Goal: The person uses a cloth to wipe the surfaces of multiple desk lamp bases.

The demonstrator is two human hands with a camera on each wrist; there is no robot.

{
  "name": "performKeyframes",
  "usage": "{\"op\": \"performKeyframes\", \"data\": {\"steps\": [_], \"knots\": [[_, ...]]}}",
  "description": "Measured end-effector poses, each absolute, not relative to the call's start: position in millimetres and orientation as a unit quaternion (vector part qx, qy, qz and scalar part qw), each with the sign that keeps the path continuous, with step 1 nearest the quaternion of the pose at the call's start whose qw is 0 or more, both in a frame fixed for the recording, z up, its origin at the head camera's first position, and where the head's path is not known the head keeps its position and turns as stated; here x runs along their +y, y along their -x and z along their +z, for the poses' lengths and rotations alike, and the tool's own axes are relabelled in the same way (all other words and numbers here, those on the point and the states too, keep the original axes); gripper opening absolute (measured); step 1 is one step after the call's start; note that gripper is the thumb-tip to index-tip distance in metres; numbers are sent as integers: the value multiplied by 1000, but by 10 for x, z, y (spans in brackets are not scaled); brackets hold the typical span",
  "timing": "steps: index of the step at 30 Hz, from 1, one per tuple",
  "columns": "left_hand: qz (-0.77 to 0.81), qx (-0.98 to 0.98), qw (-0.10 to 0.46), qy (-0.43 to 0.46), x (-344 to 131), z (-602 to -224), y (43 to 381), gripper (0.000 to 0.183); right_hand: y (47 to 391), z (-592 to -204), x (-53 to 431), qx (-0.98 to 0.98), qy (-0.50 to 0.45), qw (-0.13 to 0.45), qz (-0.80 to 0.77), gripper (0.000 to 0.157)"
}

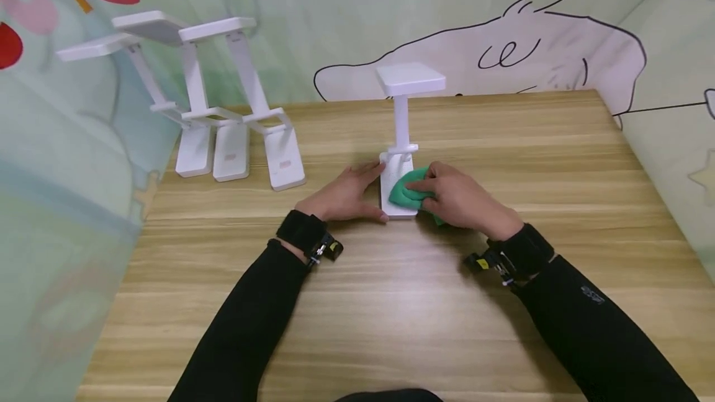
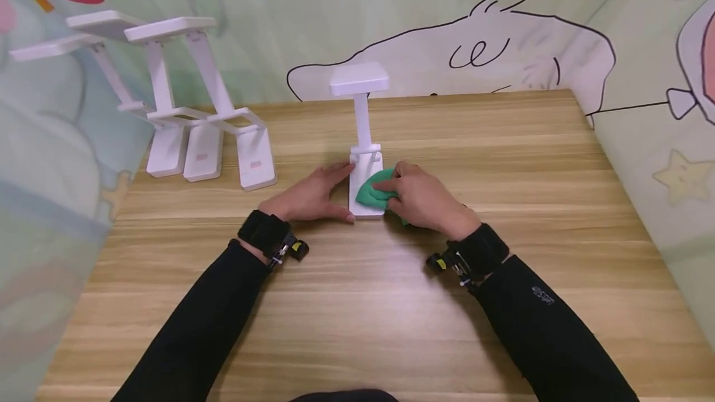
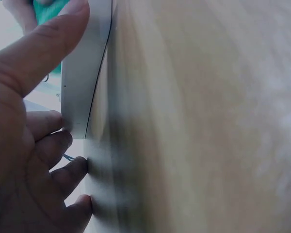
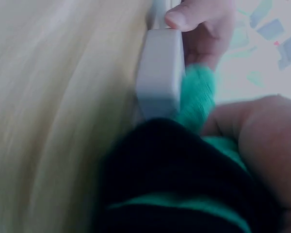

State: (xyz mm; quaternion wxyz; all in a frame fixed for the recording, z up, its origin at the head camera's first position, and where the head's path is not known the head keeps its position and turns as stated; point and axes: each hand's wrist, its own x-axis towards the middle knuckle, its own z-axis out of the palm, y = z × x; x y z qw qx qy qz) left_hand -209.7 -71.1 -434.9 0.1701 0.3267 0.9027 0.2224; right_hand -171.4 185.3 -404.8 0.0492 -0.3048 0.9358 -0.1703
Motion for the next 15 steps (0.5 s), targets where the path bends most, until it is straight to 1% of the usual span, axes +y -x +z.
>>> {"op": "performKeyframes", "data": {"steps": [4,5,7,9,12,15], "knots": [[221,903,171,-327,-704,-4332,2094,110,1643,-3877,1966,919,317,141,-187,36],[220,903,171,-326,-702,-4329,2095,111,1639,-3834,1986,919,316,154,-182,35],[219,903,173,-326,-702,-4327,2096,111,1648,-3760,2000,924,304,155,-171,34],[220,902,174,-328,-701,-4330,2101,111,1675,-3729,1969,937,283,125,-163,35],[225,899,176,-333,-703,-4326,2104,111,1729,-3783,1839,954,254,50,-152,40],[227,896,182,-336,-709,-4316,2099,112,1738,-3919,1672,956,261,8,-133,43]]}}
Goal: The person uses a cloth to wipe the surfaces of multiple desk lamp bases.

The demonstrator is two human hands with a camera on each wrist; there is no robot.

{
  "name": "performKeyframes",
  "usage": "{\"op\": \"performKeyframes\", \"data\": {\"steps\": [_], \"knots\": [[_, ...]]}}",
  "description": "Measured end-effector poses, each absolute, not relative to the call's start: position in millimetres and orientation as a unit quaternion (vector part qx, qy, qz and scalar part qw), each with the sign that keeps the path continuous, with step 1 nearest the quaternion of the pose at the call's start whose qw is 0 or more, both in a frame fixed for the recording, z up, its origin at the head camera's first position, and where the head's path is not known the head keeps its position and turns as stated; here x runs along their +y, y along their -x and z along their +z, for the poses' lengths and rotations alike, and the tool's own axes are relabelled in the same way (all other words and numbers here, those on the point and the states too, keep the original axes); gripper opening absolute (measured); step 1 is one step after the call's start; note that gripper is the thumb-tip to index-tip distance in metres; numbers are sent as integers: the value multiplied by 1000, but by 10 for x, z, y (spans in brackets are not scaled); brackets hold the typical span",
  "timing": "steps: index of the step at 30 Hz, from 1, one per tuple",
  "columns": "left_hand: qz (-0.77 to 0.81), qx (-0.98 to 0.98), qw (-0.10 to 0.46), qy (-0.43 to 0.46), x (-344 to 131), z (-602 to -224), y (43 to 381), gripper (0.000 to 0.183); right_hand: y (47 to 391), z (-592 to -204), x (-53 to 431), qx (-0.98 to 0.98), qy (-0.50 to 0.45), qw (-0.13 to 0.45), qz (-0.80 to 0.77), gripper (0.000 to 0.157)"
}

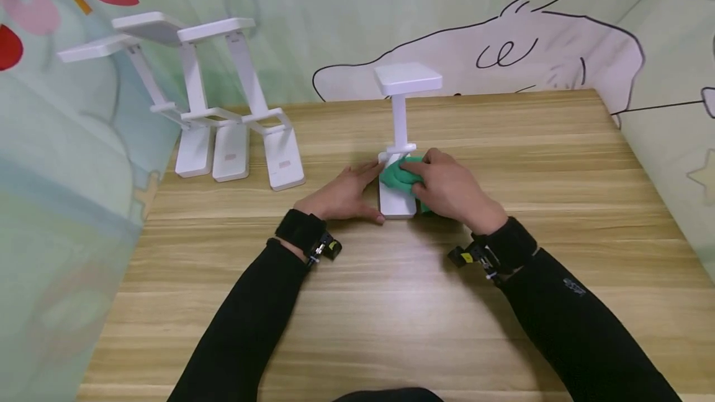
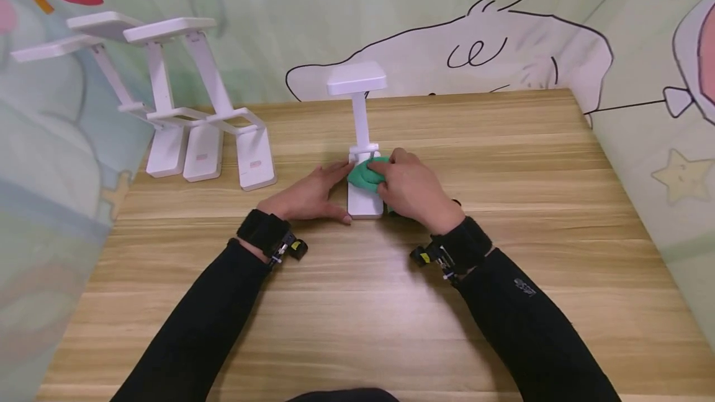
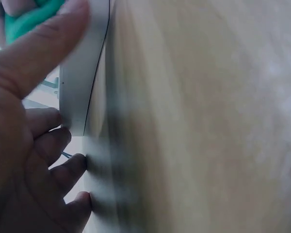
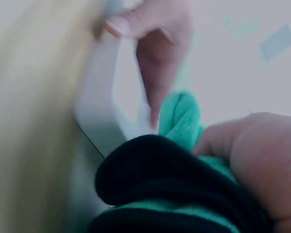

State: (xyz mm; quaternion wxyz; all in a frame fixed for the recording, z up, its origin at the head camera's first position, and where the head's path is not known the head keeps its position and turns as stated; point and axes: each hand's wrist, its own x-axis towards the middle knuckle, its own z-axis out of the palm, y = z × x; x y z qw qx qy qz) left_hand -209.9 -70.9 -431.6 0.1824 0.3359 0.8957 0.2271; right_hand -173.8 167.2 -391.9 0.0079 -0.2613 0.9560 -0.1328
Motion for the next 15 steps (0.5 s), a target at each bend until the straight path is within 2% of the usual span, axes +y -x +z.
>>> {"op": "performKeyframes", "data": {"steps": [4,8,11,15], "knots": [[228,893,186,-341,-710,-4312,2093,112,1651,-4024,1569,941,315,14,-125,42],[226,892,184,-345,-713,-4311,2099,112,1555,-3967,1708,919,349,82,-163,38],[224,892,189,-345,-719,-4308,2103,113,1531,-3862,1873,923,325,126,-160,34],[229,890,191,-344,-725,-4310,2101,116,1566,-3735,1960,960,240,89,-114,30]]}}
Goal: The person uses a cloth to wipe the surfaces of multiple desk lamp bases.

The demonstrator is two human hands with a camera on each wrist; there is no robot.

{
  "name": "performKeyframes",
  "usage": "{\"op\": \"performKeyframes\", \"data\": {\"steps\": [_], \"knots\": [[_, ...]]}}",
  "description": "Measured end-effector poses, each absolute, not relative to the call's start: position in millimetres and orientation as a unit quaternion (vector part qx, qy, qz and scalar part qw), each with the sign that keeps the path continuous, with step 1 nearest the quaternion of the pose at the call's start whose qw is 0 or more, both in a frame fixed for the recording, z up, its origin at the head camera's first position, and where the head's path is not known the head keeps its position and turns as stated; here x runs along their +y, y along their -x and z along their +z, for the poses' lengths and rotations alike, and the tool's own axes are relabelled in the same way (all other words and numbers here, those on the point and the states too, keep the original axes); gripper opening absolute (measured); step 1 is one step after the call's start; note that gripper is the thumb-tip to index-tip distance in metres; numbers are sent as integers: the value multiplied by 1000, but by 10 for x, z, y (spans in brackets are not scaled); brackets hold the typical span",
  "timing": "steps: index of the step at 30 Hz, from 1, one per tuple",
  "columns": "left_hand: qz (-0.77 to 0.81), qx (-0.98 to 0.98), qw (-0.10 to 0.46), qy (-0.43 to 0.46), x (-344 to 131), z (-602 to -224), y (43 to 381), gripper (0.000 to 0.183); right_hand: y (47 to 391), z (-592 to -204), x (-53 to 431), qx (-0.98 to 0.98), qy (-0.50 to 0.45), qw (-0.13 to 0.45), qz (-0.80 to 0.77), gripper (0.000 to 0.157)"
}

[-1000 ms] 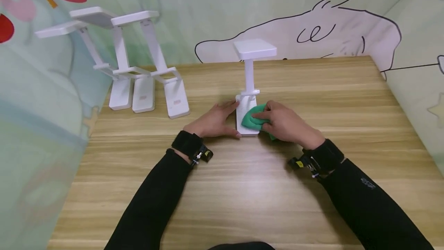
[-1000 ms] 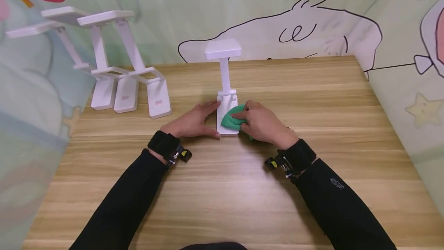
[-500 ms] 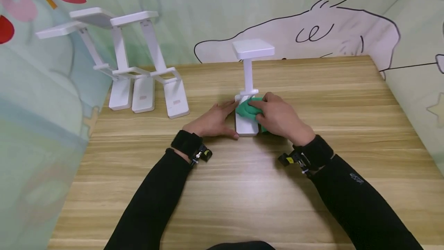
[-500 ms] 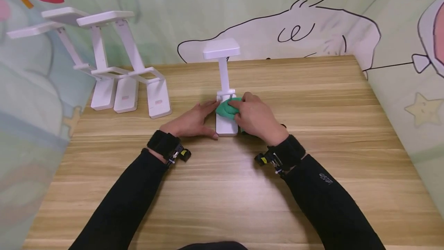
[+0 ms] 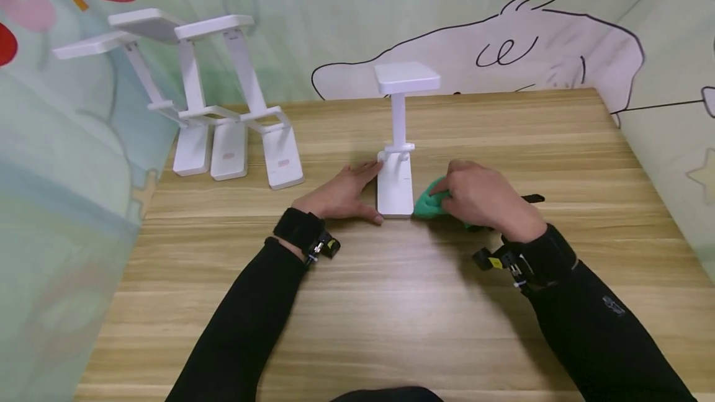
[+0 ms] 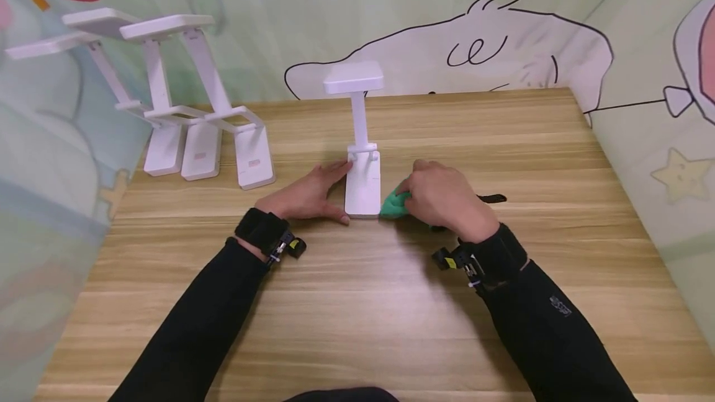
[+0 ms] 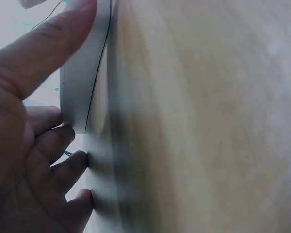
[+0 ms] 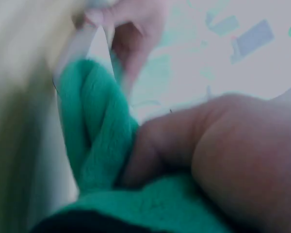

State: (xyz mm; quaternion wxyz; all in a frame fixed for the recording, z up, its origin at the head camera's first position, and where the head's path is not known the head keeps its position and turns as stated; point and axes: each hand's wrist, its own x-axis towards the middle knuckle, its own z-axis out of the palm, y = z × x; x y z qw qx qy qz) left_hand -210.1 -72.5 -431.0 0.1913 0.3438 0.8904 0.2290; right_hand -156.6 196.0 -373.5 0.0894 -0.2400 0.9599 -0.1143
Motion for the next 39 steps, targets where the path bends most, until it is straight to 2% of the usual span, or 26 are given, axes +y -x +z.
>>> {"op": "performKeyframes", "data": {"steps": [3,7,10,12,15,17,21,26,30,33,36,39], "knots": [[231,892,187,-340,-729,-4321,2093,116,1623,-3751,1875,971,202,32,-123,34],[229,896,180,-336,-708,-4335,2074,115,1667,-3921,1681,958,248,5,-146,43],[225,898,175,-335,-687,-4333,2061,116,1641,-4034,1611,939,306,24,-152,44],[220,899,172,-336,-677,-4329,2059,116,1621,-4049,1635,927,328,57,-171,42],[214,903,170,-332,-672,-4317,2054,117,1618,-3973,1760,921,315,121,-196,37],[211,905,172,-328,-670,-4310,2050,117,1649,-3898,1856,928,286,144,-193,35],[215,905,174,-323,-675,-4308,2050,117,1753,-3819,1939,952,219,110,-185,34],[213,906,175,-321,-684,-4329,2064,116,1914,-3980,1818,951,221,65,-205,42],[213,906,174,-321,-666,-4327,2065,114,1959,-4117,1736,957,201,65,-201,47],[213,905,173,-326,-655,-4320,2065,114,1894,-4097,1712,960,176,87,-197,49],[211,905,176,-326,-656,-4303,2059,115,1809,-4020,1731,963,171,116,-172,42],[209,905,174,-326,-663,-4291,2057,116,1810,-3951,1799,968,153,109,-167,37]]}}
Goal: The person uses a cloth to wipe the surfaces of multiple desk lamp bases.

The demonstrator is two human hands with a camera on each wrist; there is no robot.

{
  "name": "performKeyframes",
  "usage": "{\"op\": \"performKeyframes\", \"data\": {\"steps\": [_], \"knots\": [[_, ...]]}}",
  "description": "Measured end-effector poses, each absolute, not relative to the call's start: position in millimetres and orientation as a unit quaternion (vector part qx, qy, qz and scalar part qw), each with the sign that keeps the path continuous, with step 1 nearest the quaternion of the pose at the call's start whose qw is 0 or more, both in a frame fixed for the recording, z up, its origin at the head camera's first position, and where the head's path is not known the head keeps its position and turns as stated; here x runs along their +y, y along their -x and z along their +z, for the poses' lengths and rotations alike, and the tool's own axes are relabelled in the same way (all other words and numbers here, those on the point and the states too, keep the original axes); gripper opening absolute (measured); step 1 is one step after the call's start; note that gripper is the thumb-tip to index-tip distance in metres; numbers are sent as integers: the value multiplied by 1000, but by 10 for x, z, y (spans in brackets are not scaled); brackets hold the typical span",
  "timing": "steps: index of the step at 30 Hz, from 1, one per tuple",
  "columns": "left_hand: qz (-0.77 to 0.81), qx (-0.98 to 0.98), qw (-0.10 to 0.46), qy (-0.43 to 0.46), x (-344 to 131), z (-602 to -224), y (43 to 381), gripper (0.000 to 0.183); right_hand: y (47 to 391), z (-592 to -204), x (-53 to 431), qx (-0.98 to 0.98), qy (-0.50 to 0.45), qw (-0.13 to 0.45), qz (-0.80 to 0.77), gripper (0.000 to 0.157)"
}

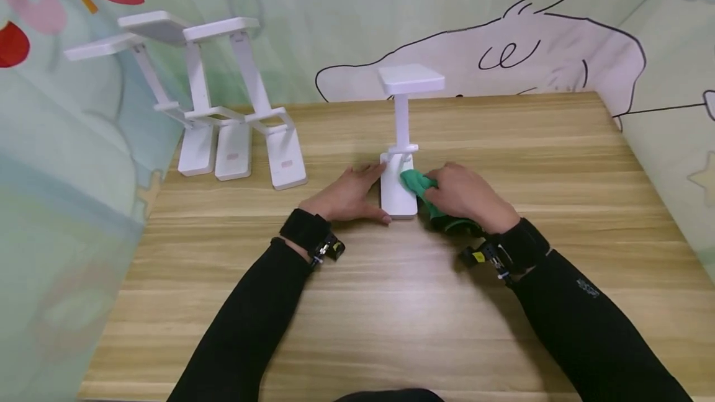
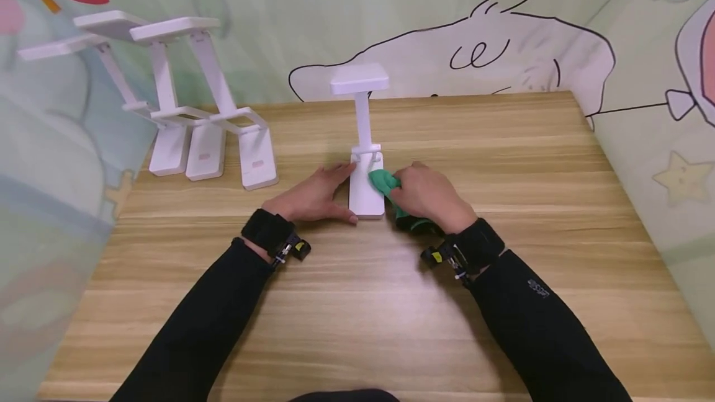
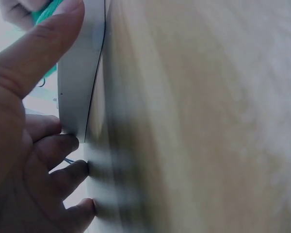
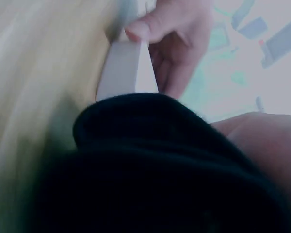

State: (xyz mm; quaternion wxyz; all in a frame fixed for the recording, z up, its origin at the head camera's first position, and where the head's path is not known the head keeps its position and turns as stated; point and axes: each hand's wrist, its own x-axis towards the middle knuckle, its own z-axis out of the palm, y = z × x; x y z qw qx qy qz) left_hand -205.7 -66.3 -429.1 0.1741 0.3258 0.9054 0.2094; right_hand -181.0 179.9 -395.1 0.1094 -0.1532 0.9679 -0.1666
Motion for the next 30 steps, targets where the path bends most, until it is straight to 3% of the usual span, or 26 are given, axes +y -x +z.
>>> {"op": "performKeyframes", "data": {"steps": [5,12,17,23,27,30], "knots": [[215,905,168,-327,-657,-4288,2058,115,2053,-3913,1890,966,122,63,-218,49],[215,905,171,-325,-633,-4302,2056,115,2463,-4059,1897,922,161,183,-299,50],[203,911,166,-318,-617,-4299,2066,116,2498,-4032,1888,910,142,213,-327,45],[206,911,160,-320,-617,-4292,2066,115,2352,-4086,1834,935,119,164,-291,50],[204,913,161,-316,-635,-4295,2053,115,2270,-4132,1732,958,67,102,-258,53],[202,911,159,-321,-635,-4302,2050,115,2207,-4174,1672,968,24,42,-245,45]]}}
